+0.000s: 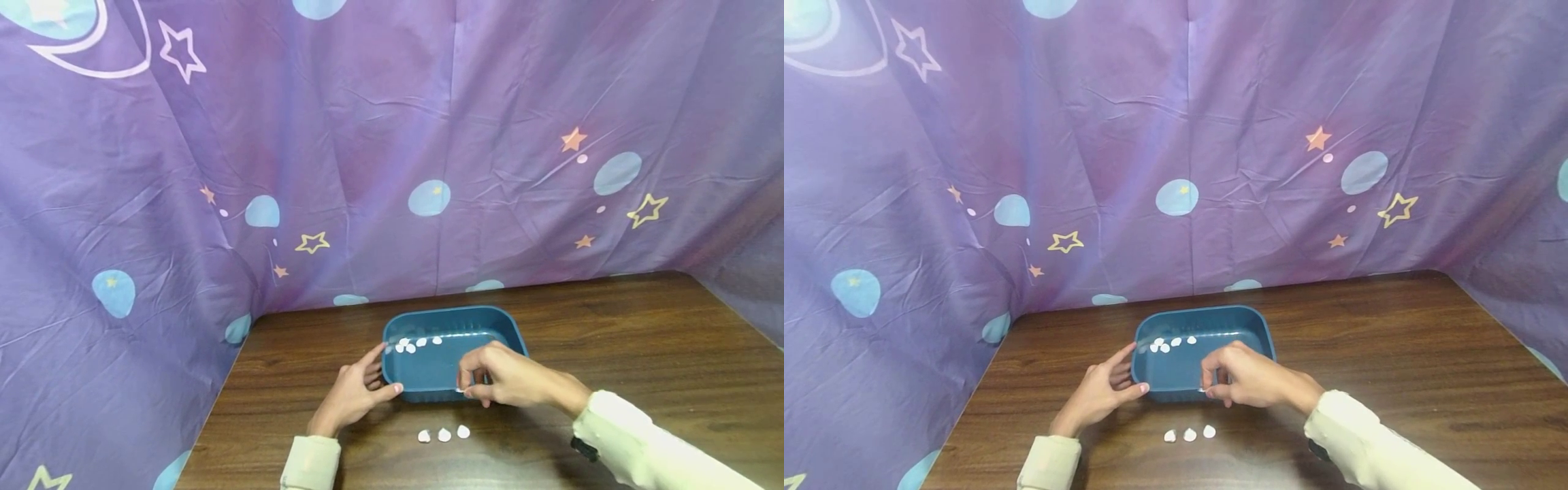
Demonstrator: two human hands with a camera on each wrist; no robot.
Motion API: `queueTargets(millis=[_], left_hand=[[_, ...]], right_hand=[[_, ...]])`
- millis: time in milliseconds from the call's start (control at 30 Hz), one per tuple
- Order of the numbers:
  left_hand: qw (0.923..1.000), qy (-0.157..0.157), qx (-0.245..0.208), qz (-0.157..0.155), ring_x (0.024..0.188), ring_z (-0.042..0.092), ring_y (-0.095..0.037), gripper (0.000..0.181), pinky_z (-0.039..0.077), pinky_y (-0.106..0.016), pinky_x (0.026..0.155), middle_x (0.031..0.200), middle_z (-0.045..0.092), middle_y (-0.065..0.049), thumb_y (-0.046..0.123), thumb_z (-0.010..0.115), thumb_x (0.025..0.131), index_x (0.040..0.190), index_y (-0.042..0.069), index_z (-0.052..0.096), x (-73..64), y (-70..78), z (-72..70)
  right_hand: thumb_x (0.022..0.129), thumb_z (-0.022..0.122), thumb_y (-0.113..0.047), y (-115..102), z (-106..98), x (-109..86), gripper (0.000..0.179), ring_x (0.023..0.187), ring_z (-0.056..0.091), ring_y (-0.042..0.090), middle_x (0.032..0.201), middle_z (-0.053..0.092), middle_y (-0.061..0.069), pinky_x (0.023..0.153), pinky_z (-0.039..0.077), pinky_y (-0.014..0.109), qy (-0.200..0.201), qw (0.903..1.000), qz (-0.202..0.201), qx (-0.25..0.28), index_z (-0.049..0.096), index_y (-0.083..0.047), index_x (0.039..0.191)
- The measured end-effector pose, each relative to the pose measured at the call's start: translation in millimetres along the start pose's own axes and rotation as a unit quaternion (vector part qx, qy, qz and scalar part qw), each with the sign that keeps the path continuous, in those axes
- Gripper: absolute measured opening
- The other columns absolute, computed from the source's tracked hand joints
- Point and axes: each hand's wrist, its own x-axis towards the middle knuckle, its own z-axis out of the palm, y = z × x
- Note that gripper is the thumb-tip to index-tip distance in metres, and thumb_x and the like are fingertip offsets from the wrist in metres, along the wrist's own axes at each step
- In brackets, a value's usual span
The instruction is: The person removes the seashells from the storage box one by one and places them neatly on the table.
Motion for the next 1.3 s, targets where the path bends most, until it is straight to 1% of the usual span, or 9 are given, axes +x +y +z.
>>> queueTargets(millis=[200, 333, 433, 600, 767, 1000, 1067, 1167, 1300], left_hand=[[1.0, 0.001, 0.0, -0.003, 0.122, 0.064, -0.041, 0.088, 0.059, -0.04, 0.099, 0.138, 0.056, -0.033, 0.034, 0.079, 0.087, 0.155, 0.002, 0.034, -0.4, -0.6, 0.6], [1.0, 0.0, 0.0, -0.003, 0.122, 0.064, -0.042, 0.088, 0.06, -0.04, 0.099, 0.138, 0.057, -0.033, 0.033, 0.079, 0.086, 0.155, 0.002, 0.034, -1.0, -0.4, 0.9], [1.0, 0.002, 0.001, -0.003, 0.122, 0.064, -0.041, 0.088, 0.06, -0.04, 0.099, 0.138, 0.057, -0.033, 0.033, 0.079, 0.086, 0.155, 0.002, 0.034, -0.8, 0.2, 0.7], [1.0, 0.004, 0.005, -0.005, 0.123, 0.064, -0.041, 0.087, 0.06, -0.039, 0.099, 0.139, 0.056, -0.032, 0.034, 0.079, 0.087, 0.155, 0.004, 0.035, -0.3, 0.8, -0.3], [1.0, 0.003, 0.006, -0.005, 0.123, 0.064, -0.041, 0.087, 0.06, -0.038, 0.098, 0.139, 0.056, -0.032, 0.034, 0.079, 0.087, 0.155, 0.003, 0.034, -0.4, 1.0, -0.5], [0.9998, 0.005, 0.014, 0.009, 0.121, 0.064, -0.044, 0.087, 0.061, -0.041, 0.097, 0.137, 0.056, -0.035, 0.032, 0.079, 0.087, 0.154, 0.001, 0.035, -0.5, 0.0, 1.3], [0.9998, 0.005, 0.015, 0.007, 0.121, 0.064, -0.043, 0.087, 0.061, -0.04, 0.097, 0.137, 0.056, -0.035, 0.033, 0.079, 0.086, 0.154, 0.001, 0.035, -0.7, 0.6, 1.2], [0.9999, 0.005, 0.014, -0.001, 0.122, 0.064, -0.041, 0.088, 0.06, -0.038, 0.098, 0.138, 0.056, -0.033, 0.034, 0.079, 0.086, 0.155, 0.003, 0.034, -0.7, 1.9, 0.5], [0.9999, 0.003, 0.009, -0.005, 0.123, 0.064, -0.041, 0.088, 0.06, -0.037, 0.098, 0.139, 0.056, -0.033, 0.035, 0.079, 0.087, 0.155, 0.003, 0.034, -1.1, 3.1, 0.0]], right_hand=[[0.082, 0.075, -0.004, 0.3, 0.8, -3.7, 0.015, 0.06, 0.056, -0.009, 0.086, 0.076, -0.005, 0.054, 0.054, 0.014, -0.001, 0.9997, 0.006, -0.023, 0.071, -0.018, 0.082], [0.082, 0.077, -0.008, 0.5, 1.2, -6.1, 0.016, 0.061, 0.055, -0.01, 0.084, 0.075, -0.009, 0.055, 0.051, 0.013, -0.002, 0.9988, 0.023, -0.042, 0.073, -0.023, 0.086], [0.081, 0.078, -0.009, 1.0, 1.1, -8.0, 0.017, 0.062, 0.055, -0.009, 0.084, 0.074, -0.012, 0.054, 0.052, 0.015, 0.0, 0.9985, 0.026, -0.049, 0.073, -0.024, 0.087], [0.081, 0.079, -0.01, 3.1, 2.4, -11.2, 0.016, 0.064, 0.055, -0.01, 0.086, 0.073, -0.014, 0.056, 0.054, 0.017, 0.004, 0.9984, 0.011, -0.055, 0.073, -0.023, 0.088], [0.079, 0.08, -0.008, 5.0, 4.5, -14.8, 0.019, 0.064, 0.053, -0.012, 0.085, 0.073, -0.013, 0.056, 0.052, 0.013, 0.007, 0.9979, -0.015, -0.063, 0.072, -0.023, 0.087], [0.079, 0.081, -0.009, 5.2, 7.1, -19.3, 0.019, 0.058, 0.041, -0.016, 0.08, 0.067, -0.016, 0.049, 0.041, 0.006, 0.013, 0.9948, -0.031, -0.097, 0.073, -0.024, 0.087], [0.077, 0.081, -0.008, 4.8, 8.0, -20.3, 0.02, 0.057, 0.039, -0.017, 0.077, 0.065, -0.016, 0.048, 0.039, 0.005, 0.017, 0.9938, -0.033, -0.105, 0.074, -0.024, 0.086], [0.077, 0.081, -0.008, 2.9, 9.2, -21.6, 0.018, 0.055, 0.038, -0.016, 0.081, 0.069, -0.014, 0.049, 0.04, 0.005, 0.016, 0.9936, -0.019, -0.11, 0.076, -0.019, 0.09], [0.078, 0.081, -0.008, 0.2, 11.1, -24.7, 0.019, 0.054, 0.039, -0.015, 0.091, 0.076, -0.008, 0.051, 0.043, 0.007, 0.001, 0.9932, 0.013, -0.116, 0.077, -0.014, 0.096]])
